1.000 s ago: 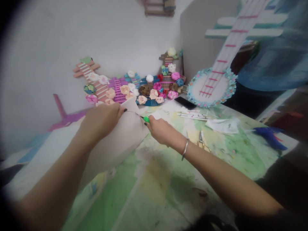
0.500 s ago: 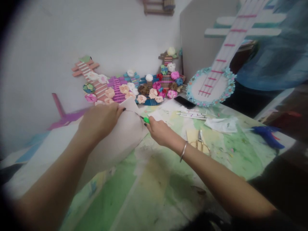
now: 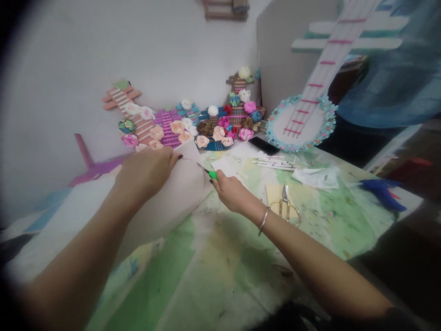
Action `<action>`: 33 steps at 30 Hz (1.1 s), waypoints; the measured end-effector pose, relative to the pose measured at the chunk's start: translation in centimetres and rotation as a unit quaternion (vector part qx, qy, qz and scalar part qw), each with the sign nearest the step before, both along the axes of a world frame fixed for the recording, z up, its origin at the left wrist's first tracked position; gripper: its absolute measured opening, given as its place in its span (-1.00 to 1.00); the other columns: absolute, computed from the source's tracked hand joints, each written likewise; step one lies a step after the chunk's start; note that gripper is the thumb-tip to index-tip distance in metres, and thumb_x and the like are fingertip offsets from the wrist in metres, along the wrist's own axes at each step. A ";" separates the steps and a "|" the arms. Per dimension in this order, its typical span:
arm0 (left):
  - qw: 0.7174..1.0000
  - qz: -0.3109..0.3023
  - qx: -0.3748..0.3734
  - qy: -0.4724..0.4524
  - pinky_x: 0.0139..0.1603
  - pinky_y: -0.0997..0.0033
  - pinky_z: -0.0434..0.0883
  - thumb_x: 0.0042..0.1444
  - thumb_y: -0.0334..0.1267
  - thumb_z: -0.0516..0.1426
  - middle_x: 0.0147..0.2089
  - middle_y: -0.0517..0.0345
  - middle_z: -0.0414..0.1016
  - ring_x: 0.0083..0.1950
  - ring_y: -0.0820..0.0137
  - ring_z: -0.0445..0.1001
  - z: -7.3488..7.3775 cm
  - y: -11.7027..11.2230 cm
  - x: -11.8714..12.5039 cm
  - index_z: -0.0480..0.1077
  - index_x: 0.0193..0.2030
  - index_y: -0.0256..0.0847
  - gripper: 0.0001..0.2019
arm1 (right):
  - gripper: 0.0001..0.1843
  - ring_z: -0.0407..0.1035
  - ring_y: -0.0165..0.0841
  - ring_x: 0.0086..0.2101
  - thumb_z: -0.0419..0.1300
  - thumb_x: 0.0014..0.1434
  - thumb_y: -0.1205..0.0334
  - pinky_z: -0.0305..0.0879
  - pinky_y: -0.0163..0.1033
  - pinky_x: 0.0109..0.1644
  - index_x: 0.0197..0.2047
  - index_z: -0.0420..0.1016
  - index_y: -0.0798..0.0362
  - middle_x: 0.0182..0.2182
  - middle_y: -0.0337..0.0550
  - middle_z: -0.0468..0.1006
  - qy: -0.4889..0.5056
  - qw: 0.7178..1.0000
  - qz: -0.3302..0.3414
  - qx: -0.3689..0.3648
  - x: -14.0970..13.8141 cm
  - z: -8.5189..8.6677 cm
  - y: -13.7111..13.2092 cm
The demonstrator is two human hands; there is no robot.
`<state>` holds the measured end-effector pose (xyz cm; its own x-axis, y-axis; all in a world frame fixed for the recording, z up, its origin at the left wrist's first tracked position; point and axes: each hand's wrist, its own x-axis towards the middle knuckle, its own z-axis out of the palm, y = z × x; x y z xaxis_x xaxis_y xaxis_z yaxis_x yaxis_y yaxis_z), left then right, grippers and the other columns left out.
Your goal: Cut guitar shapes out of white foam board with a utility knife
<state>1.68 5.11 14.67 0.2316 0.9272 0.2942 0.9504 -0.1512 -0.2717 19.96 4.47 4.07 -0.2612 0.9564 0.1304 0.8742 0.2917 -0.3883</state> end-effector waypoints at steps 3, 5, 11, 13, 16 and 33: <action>1.000 -0.006 0.008 0.010 -0.28 0.18 0.36 0.23 -0.09 -0.25 -0.25 -0.19 0.49 -0.24 0.07 0.49 -0.1 0.1 -0.4 0.38 -0.14 -0.26 -0.54 | -0.60 0.17 -0.36 -0.52 -0.33 0.30 -0.02 -0.07 -0.33 -0.44 -0.13 0.16 0.05 -0.51 -0.17 0.35 0.001 1.000 -0.009 -0.014 0.0 -0.6 0.0; 1.000 -0.013 0.009 0.016 -0.29 0.18 0.36 0.23 -0.08 -0.25 -0.27 -0.18 0.50 -0.26 0.07 0.49 0.0 0.1 -0.8 0.37 -0.13 -0.26 -0.55 | -0.59 0.17 -0.36 -0.52 -0.34 0.30 -0.04 -0.06 -0.33 -0.43 -0.13 0.16 0.04 -0.51 -0.17 0.35 0.008 1.000 -0.009 -0.011 -0.1 -0.8 0.1; 1.000 -0.016 -0.005 0.015 -0.33 0.22 0.34 0.23 -0.05 -0.28 -0.29 -0.15 0.50 -0.28 0.08 0.49 0.2 0.2 -1.5 0.37 -0.13 -0.25 -0.51 | -0.61 0.16 -0.38 -0.52 -0.31 0.29 -0.04 -0.05 -0.34 -0.43 -0.16 0.15 0.03 -0.52 -0.19 0.31 0.027 0.999 0.003 -0.020 -0.3 -0.6 0.5; 1.000 -0.006 -0.004 0.010 -0.33 0.23 0.33 0.23 -0.03 -0.29 -0.27 -0.17 0.50 -0.27 0.08 0.49 0.2 0.2 -1.6 0.38 -0.13 -0.24 -0.49 | -0.64 0.17 -0.37 -0.51 -0.30 0.29 -0.02 -0.05 -0.34 -0.43 -0.16 0.15 0.03 -0.51 -0.19 0.31 0.040 0.999 0.010 -0.021 -0.3 -0.6 0.5; 1.000 -0.002 -0.006 0.006 -0.30 0.23 0.33 0.23 -0.03 -0.29 -0.27 -0.17 0.50 -0.25 0.09 0.49 0.2 0.2 -1.5 0.38 -0.13 -0.24 -0.50 | -0.65 0.16 -0.37 -0.50 -0.31 0.30 0.01 -0.06 -0.34 -0.44 -0.15 0.15 0.04 -0.50 -0.19 0.32 0.054 0.998 0.012 -0.019 -0.5 -0.7 0.3; 0.999 0.014 0.032 -0.025 -0.49 0.40 0.06 0.22 -0.06 -0.19 -0.44 -0.02 0.44 -0.43 0.22 0.40 0.3 0.2 -3.5 0.35 -0.25 -0.22 -0.61 | -0.59 0.25 -0.32 -0.49 -0.33 0.30 -0.02 -0.14 -0.32 -0.47 -0.10 0.15 0.06 -0.47 -0.11 0.40 0.004 0.999 -0.021 0.029 -1.3 0.8 0.2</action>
